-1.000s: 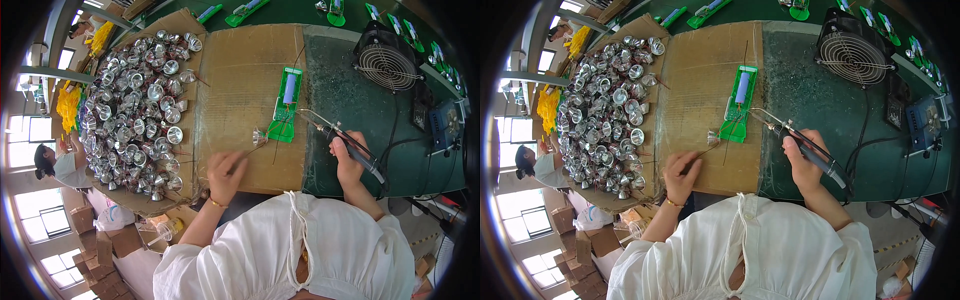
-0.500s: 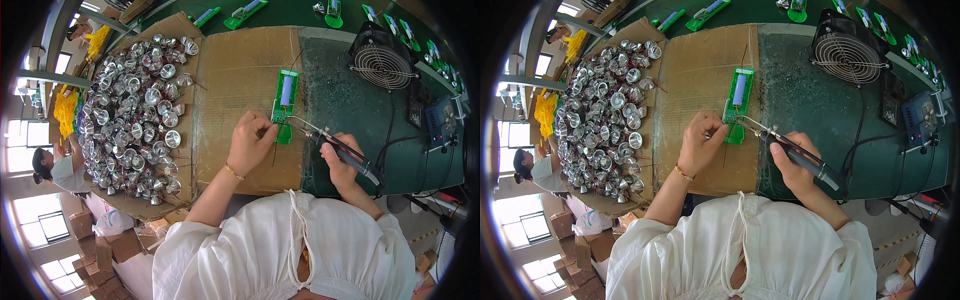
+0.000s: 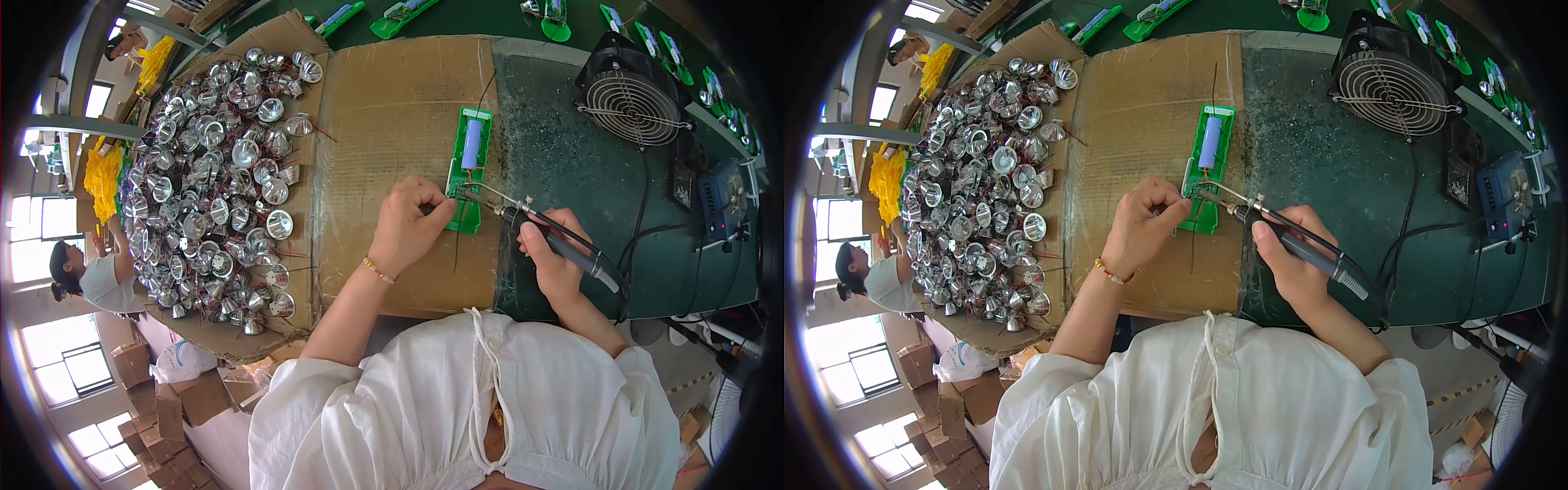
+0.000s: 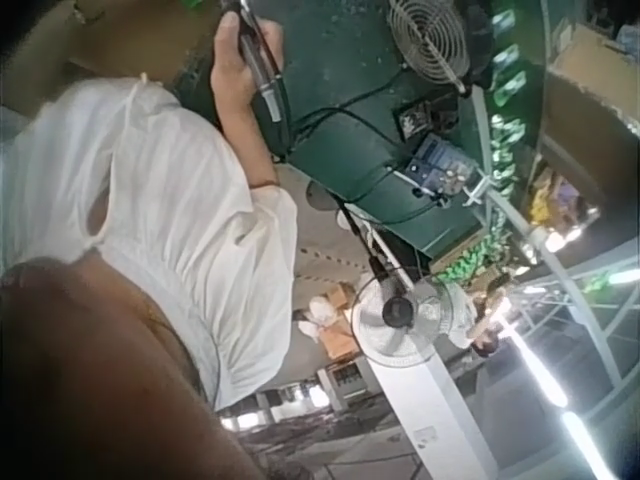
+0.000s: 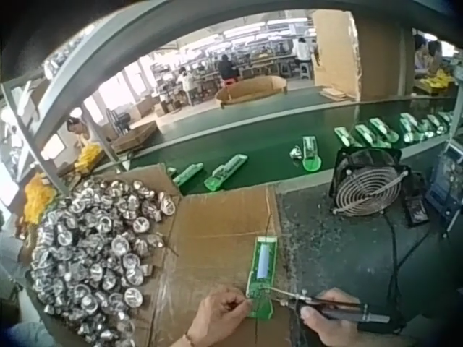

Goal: Soldering wires onto small circuit boards for the assembly of electronic lighting components.

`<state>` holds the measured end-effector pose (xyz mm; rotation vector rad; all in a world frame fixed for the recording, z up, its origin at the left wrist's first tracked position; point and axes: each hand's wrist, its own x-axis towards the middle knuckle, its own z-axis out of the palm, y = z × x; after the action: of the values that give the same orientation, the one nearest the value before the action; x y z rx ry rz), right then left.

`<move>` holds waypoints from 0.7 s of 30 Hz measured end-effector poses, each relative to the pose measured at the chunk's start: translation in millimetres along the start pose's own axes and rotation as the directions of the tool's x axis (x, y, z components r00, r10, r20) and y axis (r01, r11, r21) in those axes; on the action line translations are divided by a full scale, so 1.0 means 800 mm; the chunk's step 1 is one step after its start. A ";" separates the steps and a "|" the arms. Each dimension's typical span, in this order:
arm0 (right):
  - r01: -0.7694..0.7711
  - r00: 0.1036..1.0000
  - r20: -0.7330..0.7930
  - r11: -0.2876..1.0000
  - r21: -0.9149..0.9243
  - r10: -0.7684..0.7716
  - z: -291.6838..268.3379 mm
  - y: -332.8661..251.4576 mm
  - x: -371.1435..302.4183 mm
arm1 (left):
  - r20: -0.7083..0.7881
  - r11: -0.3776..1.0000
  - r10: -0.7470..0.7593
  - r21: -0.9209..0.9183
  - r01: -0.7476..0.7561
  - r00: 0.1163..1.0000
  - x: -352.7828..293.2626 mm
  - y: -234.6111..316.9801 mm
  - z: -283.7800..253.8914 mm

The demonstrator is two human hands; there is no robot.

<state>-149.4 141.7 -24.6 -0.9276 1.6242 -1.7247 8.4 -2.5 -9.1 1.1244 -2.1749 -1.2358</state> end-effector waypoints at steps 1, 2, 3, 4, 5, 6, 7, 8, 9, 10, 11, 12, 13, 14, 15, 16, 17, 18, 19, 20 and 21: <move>0.017 1.000 0.003 1.000 -0.026 -0.017 -0.002 0.002 0.000 | 0.002 1.000 -0.001 -0.001 0.001 1.000 0.001 0.000 0.000; 0.035 0.999 0.006 0.998 -0.051 -0.034 -0.004 0.004 0.000 | 0.012 1.000 -0.009 -0.016 0.009 1.000 0.001 0.000 0.000; 0.035 0.999 0.007 0.998 -0.050 -0.035 -0.004 0.004 0.000 | 0.019 0.999 -0.017 -0.028 0.017 1.000 0.002 0.001 -0.001; 0.025 1.000 0.003 0.999 -0.037 -0.025 -0.003 0.003 -0.001 | 0.018 0.999 -0.017 -0.027 0.017 1.000 0.002 0.001 -0.001; 0.016 1.000 0.000 1.000 -0.024 -0.016 -0.003 0.003 -0.001 | 0.024 1.000 -0.012 -0.028 0.013 1.000 0.001 0.001 -0.001; 0.016 1.000 0.000 1.000 -0.024 -0.016 -0.002 0.002 -0.003 | 0.031 1.000 -0.007 -0.029 0.008 0.999 0.001 0.000 -0.001; -0.016 0.999 -0.038 0.998 0.063 0.018 -0.001 0.000 -0.004 | 0.031 1.000 -0.008 -0.029 0.008 0.999 0.001 -0.001 -0.001; -0.043 0.996 -0.072 0.988 0.151 0.055 0.000 -0.002 -0.004 | 0.027 1.000 -0.005 -0.026 0.006 1.000 0.002 -0.002 -0.001; -0.025 0.996 -0.077 0.985 0.170 0.039 -0.002 -0.002 -0.004 | 0.024 1.000 -0.005 -0.023 0.005 1.000 0.002 -0.003 -0.001; -0.027 0.996 -0.076 0.985 0.171 0.041 -0.002 -0.002 -0.004 | 0.023 1.000 -0.007 -0.023 0.008 1.000 0.001 -0.003 -0.001; -0.021 0.996 -0.077 0.983 0.183 0.036 -0.003 -0.003 -0.004 | 0.021 1.000 -0.010 -0.028 0.011 1.000 0.001 -0.002 -0.002; -0.013 0.996 -0.081 0.981 0.194 0.029 -0.003 -0.003 -0.003 | 0.020 0.999 -0.010 -0.033 0.011 1.000 0.002 -0.002 -0.002; -0.012 0.996 -0.082 0.981 0.194 0.028 -0.004 -0.002 -0.003 | 0.021 0.999 -0.009 -0.033 0.010 1.000 0.002 -0.002 -0.002; -0.012 0.997 -0.073 0.983 0.185 0.026 -0.005 -0.001 -0.003 | 0.018 0.999 -0.010 -0.032 0.010 1.000 0.002 -0.002 -0.002; -0.012 0.998 -0.065 0.984 0.176 0.023 -0.006 0.001 -0.003 | 0.016 0.999 -0.010 -0.032 0.011 1.000 0.003 -0.002 -0.001; -0.009 0.997 -0.067 0.984 0.178 0.021 -0.008 0.000 -0.003 | 0.017 1.000 -0.007 -0.030 0.008 1.000 0.003 -0.002 -0.001; 0.000 0.997 -0.074 0.984 0.180 0.014 -0.010 0.000 -0.002 | 0.007 0.999 -0.012 -0.030 0.012 1.000 0.002 -0.001 0.000; 0.010 0.997 -0.082 0.983 0.183 0.005 -0.011 -0.001 -0.001 | -0.002 1.000 -0.014 -0.028 0.014 1.000 0.002 -0.001 0.000; 0.017 0.996 -0.087 0.982 0.186 -0.001 -0.013 -0.003 -0.001 | -0.002 1.000 -0.007 -0.023 0.007 1.000 0.002 -0.002 -0.001; 0.025 0.995 -0.102 0.980 0.196 -0.005 -0.017 -0.006 0.000 | -0.010 0.999 0.027 0.020 -0.027 1.000 0.000 -0.004 -0.001; 0.036 0.992 -0.122 0.978 0.204 -0.011 -0.022 -0.008 0.001 | -0.014 0.996 0.067 0.062 -0.066 0.998 0.001 -0.004 -0.001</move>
<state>-163.6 151.8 -18.7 -0.7589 1.4781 -1.9554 9.6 -4.4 -11.6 1.0730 -2.2339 -1.1344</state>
